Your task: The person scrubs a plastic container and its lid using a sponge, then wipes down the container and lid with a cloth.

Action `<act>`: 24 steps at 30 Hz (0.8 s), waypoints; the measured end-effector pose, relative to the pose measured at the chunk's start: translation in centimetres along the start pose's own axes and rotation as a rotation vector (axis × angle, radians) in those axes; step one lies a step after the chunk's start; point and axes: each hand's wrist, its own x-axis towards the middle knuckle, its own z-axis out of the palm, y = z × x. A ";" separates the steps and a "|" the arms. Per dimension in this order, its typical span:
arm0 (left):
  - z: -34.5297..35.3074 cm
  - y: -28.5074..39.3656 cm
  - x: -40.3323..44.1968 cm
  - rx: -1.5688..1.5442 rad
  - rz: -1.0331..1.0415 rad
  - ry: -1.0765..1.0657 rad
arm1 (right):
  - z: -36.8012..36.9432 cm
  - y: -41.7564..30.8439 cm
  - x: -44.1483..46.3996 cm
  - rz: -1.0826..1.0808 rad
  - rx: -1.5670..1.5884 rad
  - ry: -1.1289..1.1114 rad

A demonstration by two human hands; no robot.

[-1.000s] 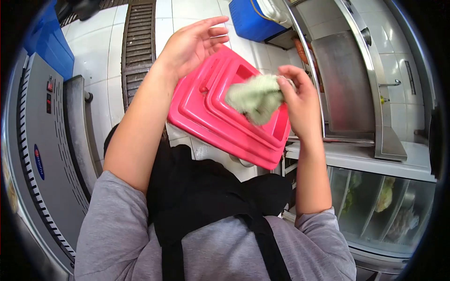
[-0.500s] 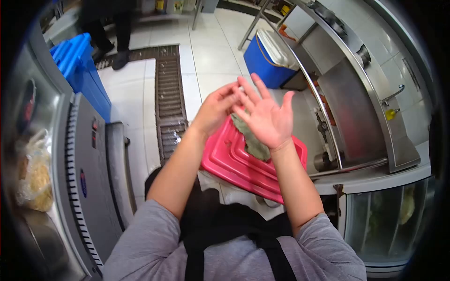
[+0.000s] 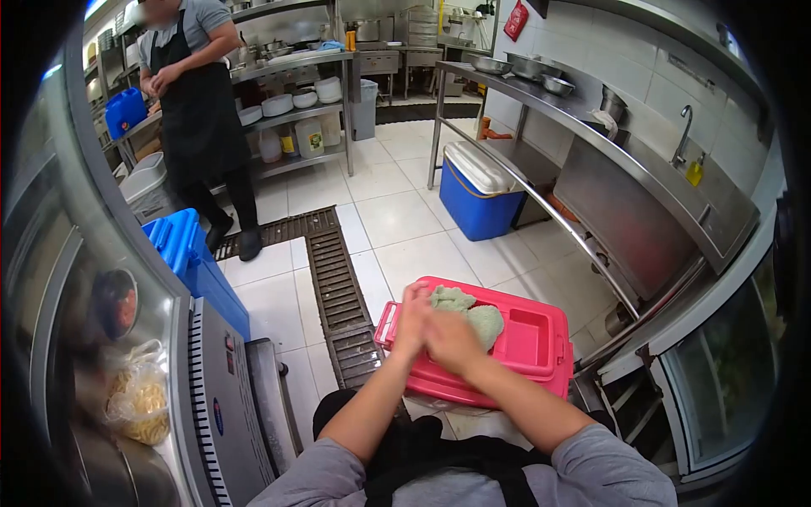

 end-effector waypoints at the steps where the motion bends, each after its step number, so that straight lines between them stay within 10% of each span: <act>1: 0.9 1.1 -0.7 0.097 0.069 -0.013 | -0.8 1.8 -0.3 -0.145 -0.195 0.269; 4: -0.2 -1.4 -0.6 0.585 0.305 -0.030 | 0.3 6.4 -1.4 0.137 -0.140 0.381; 6: 0.1 -1.9 -1.5 0.658 0.309 -0.032 | 1.6 9.1 -1.9 0.176 -0.099 -0.072; 9: 1.2 -2.1 -2.6 0.932 0.364 -0.084 | 0.5 7.7 -0.6 0.206 -0.245 -0.157; 17: 0.7 -2.4 -2.3 0.892 0.312 -0.112 | 1.2 7.4 2.2 0.380 -0.622 -0.342; 24: 0.9 -1.9 -2.5 0.881 0.362 -0.096 | -3.5 6.2 4.9 0.300 -0.557 -1.076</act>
